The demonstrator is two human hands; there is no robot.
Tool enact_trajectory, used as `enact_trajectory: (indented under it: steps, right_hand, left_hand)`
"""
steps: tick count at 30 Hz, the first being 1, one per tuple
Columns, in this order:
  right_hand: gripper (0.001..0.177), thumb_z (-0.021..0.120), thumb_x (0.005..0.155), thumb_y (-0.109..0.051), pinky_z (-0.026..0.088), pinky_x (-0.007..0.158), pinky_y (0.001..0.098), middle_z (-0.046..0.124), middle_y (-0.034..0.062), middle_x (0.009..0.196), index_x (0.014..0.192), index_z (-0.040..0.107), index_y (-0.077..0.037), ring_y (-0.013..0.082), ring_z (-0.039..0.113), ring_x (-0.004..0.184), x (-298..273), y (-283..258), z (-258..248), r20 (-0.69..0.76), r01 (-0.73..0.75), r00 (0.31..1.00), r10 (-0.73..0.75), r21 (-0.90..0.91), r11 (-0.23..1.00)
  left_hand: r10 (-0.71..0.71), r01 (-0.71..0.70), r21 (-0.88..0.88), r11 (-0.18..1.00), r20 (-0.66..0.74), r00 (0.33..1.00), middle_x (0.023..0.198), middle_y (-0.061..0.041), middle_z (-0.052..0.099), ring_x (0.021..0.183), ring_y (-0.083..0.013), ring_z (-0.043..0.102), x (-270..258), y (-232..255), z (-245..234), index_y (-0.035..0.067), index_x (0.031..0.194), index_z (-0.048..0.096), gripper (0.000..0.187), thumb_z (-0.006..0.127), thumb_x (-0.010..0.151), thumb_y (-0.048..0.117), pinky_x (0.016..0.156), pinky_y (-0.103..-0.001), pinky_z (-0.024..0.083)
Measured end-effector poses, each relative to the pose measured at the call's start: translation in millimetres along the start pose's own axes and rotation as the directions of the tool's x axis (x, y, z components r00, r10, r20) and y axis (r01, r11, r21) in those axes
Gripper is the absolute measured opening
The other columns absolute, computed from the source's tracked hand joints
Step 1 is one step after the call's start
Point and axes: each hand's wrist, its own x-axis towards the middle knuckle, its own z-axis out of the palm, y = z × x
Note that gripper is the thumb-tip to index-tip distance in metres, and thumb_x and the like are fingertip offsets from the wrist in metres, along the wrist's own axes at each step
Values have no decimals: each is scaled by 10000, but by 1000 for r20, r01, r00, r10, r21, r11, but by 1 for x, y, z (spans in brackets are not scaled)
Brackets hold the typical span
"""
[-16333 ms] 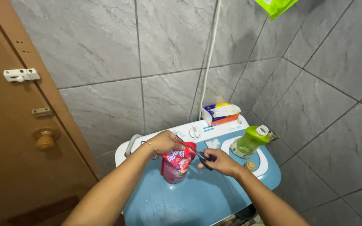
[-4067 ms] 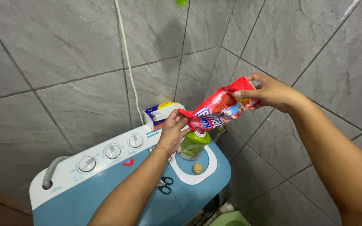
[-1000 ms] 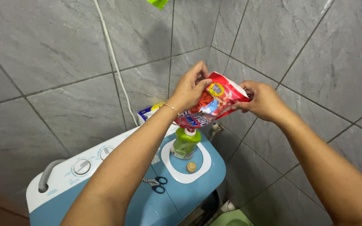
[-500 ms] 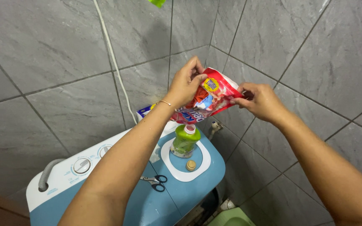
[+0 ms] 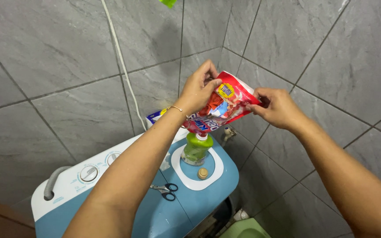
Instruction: Adding detergent and fabric softener to a small washing machine and starting the cycle.
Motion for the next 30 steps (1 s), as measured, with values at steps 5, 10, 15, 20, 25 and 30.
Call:
enact_trajectory:
  steps: [5, 10, 15, 20, 25, 30]
  right_hand:
    - [202, 790, 876, -166, 410, 535, 288, 558, -3, 632, 847, 665, -9, 71, 468, 603, 0, 14, 2, -9, -25, 1000, 24, -43, 999]
    - [197, 798, 875, -159, 416, 553, 304, 559, 6, 649, 860, 669, -10, 84, 460, 621, 0, 15, -1, -2, -4, 1000, 4, -58, 998]
    - [323, 805, 829, -141, 509, 627, 290, 687, 23, 786, 1055, 603, -29, 83, 618, 709, 6, 10, 3, -15, 134, 991, -135, -36, 990]
    - [581, 850, 744, -189, 606, 541, 320, 767, 92, 921, 1225, 543, -77, 135, 745, 724, 8, -27, 2, 9, -167, 986, 167, 19, 986]
    - [316, 831, 813, -182, 599, 533, 311, 783, 96, 861, 1067, 741, -16, 141, 722, 666, 11, -7, 3, 67, -146, 988, 142, 64, 987]
    - [303, 822, 820, -176, 599, 533, 312, 782, 93, 848, 1064, 747, -14, 145, 718, 648, 12, -5, 2, 77, -179, 982, 174, 69, 981]
  left_hand:
    - [-12, 9, 114, 993, 26, 1000, 974, -26, 633, 915, -66, 603, -8, -6, -8, 51, 1103, 522, 246, 718, 954, 44, 801, -233, 523]
    - [-234, 220, 113, 969, 142, 962, 1066, -50, 742, 955, -68, 687, -33, -12, -26, 49, 1191, 631, 354, 784, 893, 163, 833, -250, 573]
    - [-440, 424, 144, 894, 117, 890, 938, -44, 792, 806, -70, 696, -41, -7, -26, 31, 1115, 758, 311, 768, 917, 271, 731, -269, 590]
    - [-386, 378, 121, 918, 55, 921, 878, -13, 775, 751, -43, 655, -39, -17, -21, 31, 1082, 767, 286, 772, 908, 258, 683, -251, 562]
    - [-338, 332, 147, 932, 21, 941, 815, -2, 745, 707, -34, 595, -38, -19, -20, 29, 1058, 783, 255, 773, 915, 239, 639, -247, 521]
    - [-348, 344, 139, 929, 3, 938, 771, -4, 722, 679, -43, 574, -41, -17, -21, 27, 1039, 790, 236, 768, 928, 233, 621, -253, 501]
